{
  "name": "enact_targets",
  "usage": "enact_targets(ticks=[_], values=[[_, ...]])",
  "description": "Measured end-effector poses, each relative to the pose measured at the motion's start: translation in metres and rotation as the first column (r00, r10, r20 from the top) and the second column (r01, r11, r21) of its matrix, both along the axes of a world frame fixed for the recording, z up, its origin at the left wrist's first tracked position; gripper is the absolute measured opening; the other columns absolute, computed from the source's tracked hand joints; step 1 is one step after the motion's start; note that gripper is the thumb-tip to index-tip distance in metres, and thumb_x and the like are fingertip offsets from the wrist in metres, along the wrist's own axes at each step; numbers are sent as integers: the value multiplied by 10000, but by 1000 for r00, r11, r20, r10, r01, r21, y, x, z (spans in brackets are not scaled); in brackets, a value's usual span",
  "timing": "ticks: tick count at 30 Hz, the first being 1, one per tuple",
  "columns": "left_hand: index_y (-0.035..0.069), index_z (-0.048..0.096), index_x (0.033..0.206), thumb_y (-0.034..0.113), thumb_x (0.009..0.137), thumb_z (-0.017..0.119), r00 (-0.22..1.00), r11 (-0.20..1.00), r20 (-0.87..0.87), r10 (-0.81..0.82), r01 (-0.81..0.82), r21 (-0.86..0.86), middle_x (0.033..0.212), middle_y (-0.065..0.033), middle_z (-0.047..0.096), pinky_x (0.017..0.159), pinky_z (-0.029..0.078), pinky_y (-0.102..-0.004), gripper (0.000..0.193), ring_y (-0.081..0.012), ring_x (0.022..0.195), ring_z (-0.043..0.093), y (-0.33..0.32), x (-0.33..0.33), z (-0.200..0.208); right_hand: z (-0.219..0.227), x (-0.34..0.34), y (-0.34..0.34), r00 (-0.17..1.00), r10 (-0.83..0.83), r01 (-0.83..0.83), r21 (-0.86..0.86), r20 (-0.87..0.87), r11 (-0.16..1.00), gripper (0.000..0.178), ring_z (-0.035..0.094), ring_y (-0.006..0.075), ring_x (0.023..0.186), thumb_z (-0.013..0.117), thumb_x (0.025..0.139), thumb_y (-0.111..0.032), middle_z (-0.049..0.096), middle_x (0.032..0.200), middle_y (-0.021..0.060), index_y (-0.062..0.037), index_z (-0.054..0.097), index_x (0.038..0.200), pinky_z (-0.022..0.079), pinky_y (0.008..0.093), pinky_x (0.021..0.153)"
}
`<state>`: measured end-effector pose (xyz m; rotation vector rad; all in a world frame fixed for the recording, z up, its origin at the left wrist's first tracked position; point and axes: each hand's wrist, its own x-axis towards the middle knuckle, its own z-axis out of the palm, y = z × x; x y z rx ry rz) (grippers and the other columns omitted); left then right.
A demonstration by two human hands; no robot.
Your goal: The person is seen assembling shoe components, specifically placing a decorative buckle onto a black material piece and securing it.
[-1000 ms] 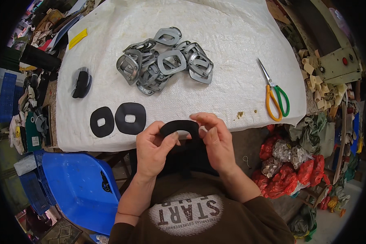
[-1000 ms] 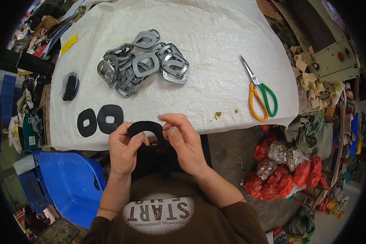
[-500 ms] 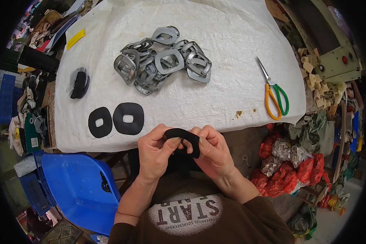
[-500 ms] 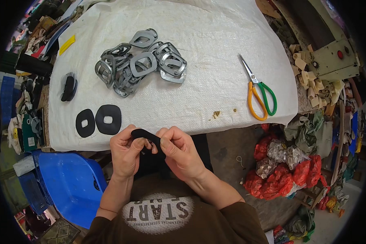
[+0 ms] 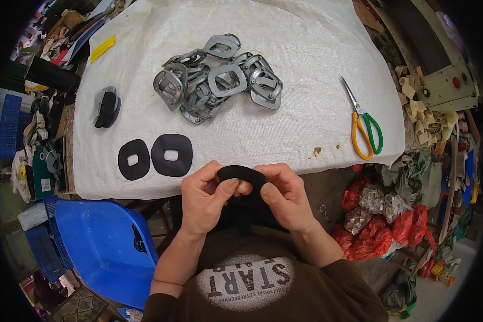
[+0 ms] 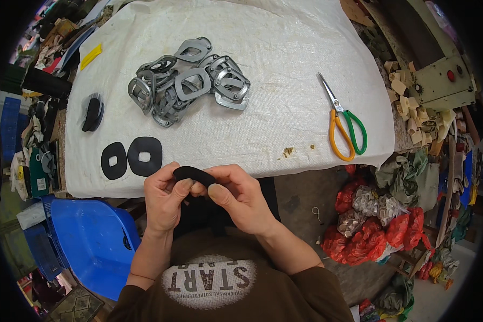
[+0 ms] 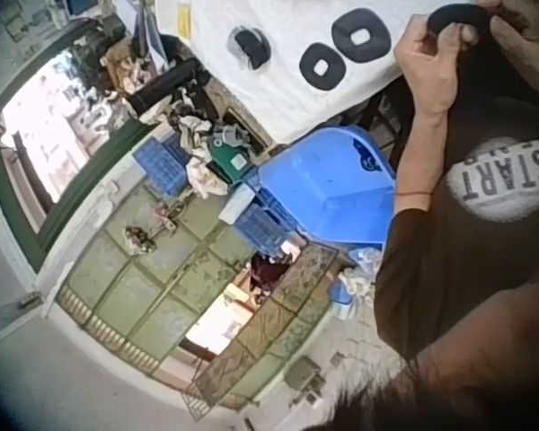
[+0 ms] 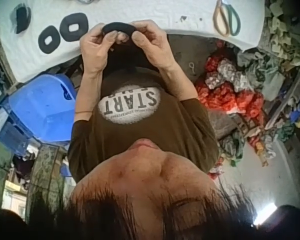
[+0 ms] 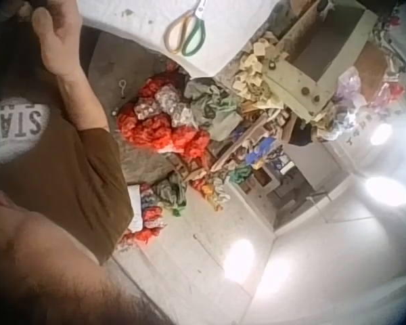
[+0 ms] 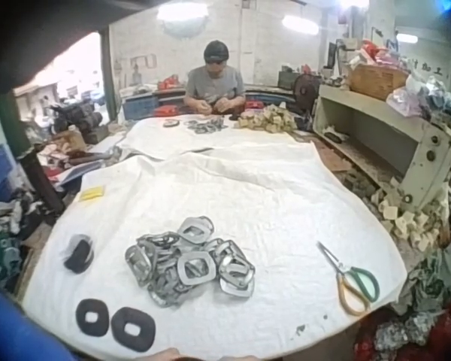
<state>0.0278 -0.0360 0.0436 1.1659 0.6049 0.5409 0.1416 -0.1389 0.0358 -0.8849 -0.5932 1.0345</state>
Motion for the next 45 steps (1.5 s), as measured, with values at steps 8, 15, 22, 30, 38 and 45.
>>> enact_targets(ticks=[8, 15, 22, 30, 38, 45], values=[[-25, 573, 823, 113, 819, 608, 995, 986, -93, 21, -5, 169, 731, -71, 616, 559, 422, -187, 143, -83, 622, 557, 2, -2, 3, -7, -2, -3, 980, -126, 139, -75, 155, 988, 107, 510, 79, 740, 524, 888, -94, 565, 820, 61, 0, 480, 914, 421, 218, 661], [-33, 577, 816, 114, 809, 625, 999, 983, 23, 42, -46, 179, 703, -51, 548, 555, 404, -189, 156, -100, 616, 545, -3, -3, -2, -8, -3, 4, 979, -39, 48, 40, -202, 998, 146, 498, 107, 686, 518, 892, -125, 555, 777, 73, -24, 447, 814, 413, 238, 639], [-39, 576, 825, 106, 814, 625, 999, 917, -17, -45, 48, 396, 693, -52, 538, 573, 406, -207, 153, -115, 636, 539, 0, -2, 10, -19, 4, -1, 884, 248, -156, 251, -396, 955, 134, 546, 181, 752, 448, 923, -149, 569, 794, 127, -22, 450, 879, 434, 311, 712], [-61, 554, 807, 86, 825, 602, 999, 996, 52, -5, 0, 92, 700, -68, 527, 560, 474, -275, 155, -159, 604, 568, -3, 0, 4, -14, 9, -4, 998, 56, -56, 13, 0, 998, 179, 537, 213, 744, 453, 919, -192, 578, 867, 173, -15, 433, 920, 444, 328, 685], [-39, 578, 851, 152, 812, 644, 1000, 978, 12, 14, -16, 207, 694, -33, 507, 559, 398, -204, 206, -94, 621, 516, -4, -2, -3, -7, -6, 2, 953, -16, 32, 46, -303, 998, 187, 507, 128, 680, 512, 898, -193, 549, 782, 104, -27, 435, 855, 417, 245, 629], [-37, 586, 838, 178, 807, 650, 999, 950, -17, -40, 43, 310, 687, -27, 501, 530, 353, -204, 226, -83, 601, 478, -2, -6, -1, -9, -7, -1, 844, 146, -61, 178, -516, 982, 168, 501, 172, 649, 587, 844, -170, 524, 732, 103, -58, 474, 898, 398, 257, 574]])
